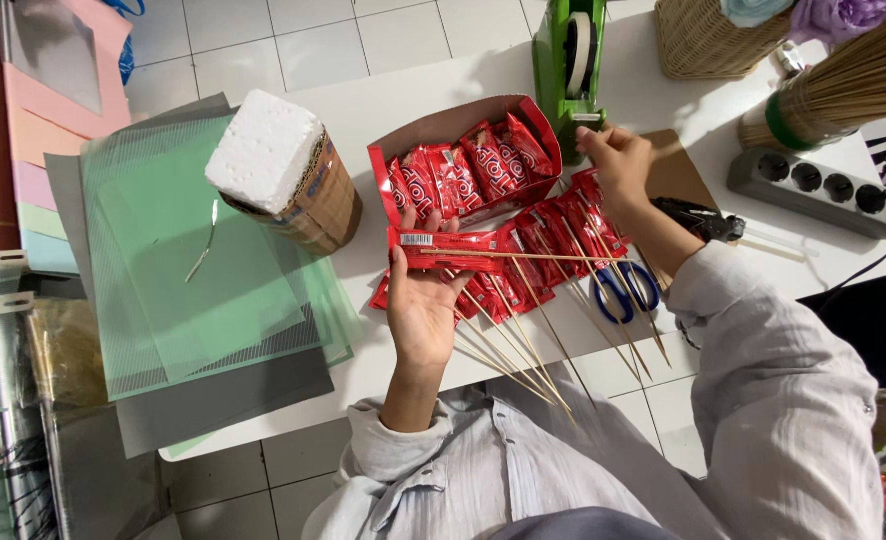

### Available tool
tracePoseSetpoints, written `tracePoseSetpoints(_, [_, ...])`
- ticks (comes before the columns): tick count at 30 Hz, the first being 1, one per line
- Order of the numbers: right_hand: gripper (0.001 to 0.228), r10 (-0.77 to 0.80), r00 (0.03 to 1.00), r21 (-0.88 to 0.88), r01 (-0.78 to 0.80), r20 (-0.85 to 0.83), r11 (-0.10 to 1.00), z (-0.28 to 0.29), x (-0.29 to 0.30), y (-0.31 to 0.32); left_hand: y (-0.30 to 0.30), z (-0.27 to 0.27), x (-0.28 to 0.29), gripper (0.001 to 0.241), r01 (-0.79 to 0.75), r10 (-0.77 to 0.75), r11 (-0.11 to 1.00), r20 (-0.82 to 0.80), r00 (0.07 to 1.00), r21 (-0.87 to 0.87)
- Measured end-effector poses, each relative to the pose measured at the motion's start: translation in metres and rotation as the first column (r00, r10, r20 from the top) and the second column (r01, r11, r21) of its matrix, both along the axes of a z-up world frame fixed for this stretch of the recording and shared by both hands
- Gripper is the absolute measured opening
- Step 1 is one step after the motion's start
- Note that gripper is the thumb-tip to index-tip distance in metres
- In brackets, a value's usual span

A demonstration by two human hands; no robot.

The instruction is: The person repeatedly picks red-wrapped candies and wooden skewers, applies hot glue to the candy wrappers, and inserts the skewers to create candy sticks. The finished items are placed on the table in a growing pile.

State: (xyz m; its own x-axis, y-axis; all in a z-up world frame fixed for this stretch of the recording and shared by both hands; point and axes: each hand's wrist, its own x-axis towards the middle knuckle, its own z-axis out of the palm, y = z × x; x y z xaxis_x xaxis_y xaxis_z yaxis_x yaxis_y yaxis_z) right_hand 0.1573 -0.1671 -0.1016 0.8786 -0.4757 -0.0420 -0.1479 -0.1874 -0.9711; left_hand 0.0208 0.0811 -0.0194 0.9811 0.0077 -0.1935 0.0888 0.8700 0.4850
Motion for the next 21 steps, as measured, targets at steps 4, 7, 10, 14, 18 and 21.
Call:
tracePoseSetpoints(4, [0.016,0.078,0.997,-0.492,-0.069,-0.002,0.868,-0.026,0.004,-0.027,-0.003,-0.004,0.000,0.049,0.053,-0.053,0.999,0.016,0.998,0.001])
tracePoseSetpoints(7, [0.014,0.497,0.867,-0.766,-0.301,0.028,0.568,0.053,-0.024,-0.020,-0.002,-0.007,-0.001,0.050,0.123,-0.122,0.992,0.033,0.992,-0.024])
tracePoseSetpoints(10, [0.015,0.663,0.746,-0.767,-0.463,-0.066,0.445,0.090,-0.040,-0.028,-0.007,-0.008,0.001,0.052,0.196,-0.195,0.980,0.069,0.978,-0.015])
tracePoseSetpoints(14, [0.015,0.800,0.599,-0.720,-0.565,-0.024,0.402,0.161,-0.074,0.014,-0.014,-0.004,-0.001,0.049,0.276,-0.276,0.961,0.084,0.957,0.020])
tracePoseSetpoints(18, [0.015,0.923,0.379,-0.673,-0.700,-0.065,0.239,0.201,-0.102,0.051,-0.026,-0.006,-0.008,0.046,0.342,-0.341,0.939,0.063,0.938,-0.018])
tracePoseSetpoints(21, [0.030,0.918,0.363,-0.519,-0.822,-0.158,0.235,0.197,-0.112,0.061,-0.028,0.003,-0.010,0.037,0.368,-0.365,0.929,0.076,0.928,-0.030])
